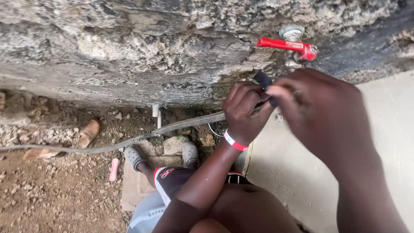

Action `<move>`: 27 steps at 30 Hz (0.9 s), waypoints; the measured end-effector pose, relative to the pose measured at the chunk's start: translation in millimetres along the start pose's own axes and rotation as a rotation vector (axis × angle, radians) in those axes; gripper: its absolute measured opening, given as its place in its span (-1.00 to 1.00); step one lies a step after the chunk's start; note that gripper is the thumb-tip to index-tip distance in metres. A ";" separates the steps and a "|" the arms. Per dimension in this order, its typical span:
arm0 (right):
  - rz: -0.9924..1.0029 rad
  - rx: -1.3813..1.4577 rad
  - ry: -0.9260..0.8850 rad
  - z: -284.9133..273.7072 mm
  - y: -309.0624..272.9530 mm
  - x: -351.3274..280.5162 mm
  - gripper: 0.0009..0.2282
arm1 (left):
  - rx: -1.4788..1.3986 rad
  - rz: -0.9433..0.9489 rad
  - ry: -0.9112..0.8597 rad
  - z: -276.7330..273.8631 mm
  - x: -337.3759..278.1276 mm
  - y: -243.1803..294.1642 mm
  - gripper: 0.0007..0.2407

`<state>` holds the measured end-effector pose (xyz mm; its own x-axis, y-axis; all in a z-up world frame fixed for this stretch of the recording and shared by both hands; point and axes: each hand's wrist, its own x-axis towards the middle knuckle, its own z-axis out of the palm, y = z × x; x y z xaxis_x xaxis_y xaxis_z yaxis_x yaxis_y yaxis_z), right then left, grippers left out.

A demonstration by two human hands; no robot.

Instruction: Wrapping tape around a faucet and hose connection to create a watertight seal.

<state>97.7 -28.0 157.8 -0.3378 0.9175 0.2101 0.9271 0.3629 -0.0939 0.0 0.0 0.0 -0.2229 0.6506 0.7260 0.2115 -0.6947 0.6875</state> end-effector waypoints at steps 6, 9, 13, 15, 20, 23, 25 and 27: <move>0.599 0.810 0.084 70.8 86.3 -36.8 -0.94 | 0.006 -0.144 0.012 5.7 -7.3 2.7 -0.73; 0.398 1.060 0.132 108.5 95.1 -21.1 -0.71 | -0.131 -0.163 0.096 6.1 -5.0 -0.2 -0.85; 0.091 1.250 -0.049 103.4 83.5 18.5 -0.66 | -0.119 -0.216 0.103 8.3 -0.9 5.9 -0.83; -0.113 1.518 -0.260 102.1 89.1 27.0 -0.70 | -0.182 -0.229 0.131 11.2 1.2 5.6 -0.79; -0.391 1.428 -0.394 117.4 118.6 42.1 -0.71 | -0.198 -0.286 0.125 9.1 -0.4 8.7 -0.77; -0.452 1.315 -0.388 129.3 124.5 52.0 -0.79 | -0.186 -0.293 0.096 6.3 -2.5 5.4 -0.75; -0.463 1.304 -0.364 134.0 122.5 55.6 -0.83 | -0.168 -0.278 0.066 6.4 -2.9 2.9 -0.73; -0.360 1.306 -0.373 138.3 116.9 54.7 -0.81 | -0.128 -0.291 0.021 5.4 -3.1 4.4 -0.70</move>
<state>165.2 87.2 23.7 -0.7348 0.6571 0.1684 0.0336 0.2832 -0.9585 6.8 -3.4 0.9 -0.2761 0.8223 0.4976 0.0145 -0.5141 0.8576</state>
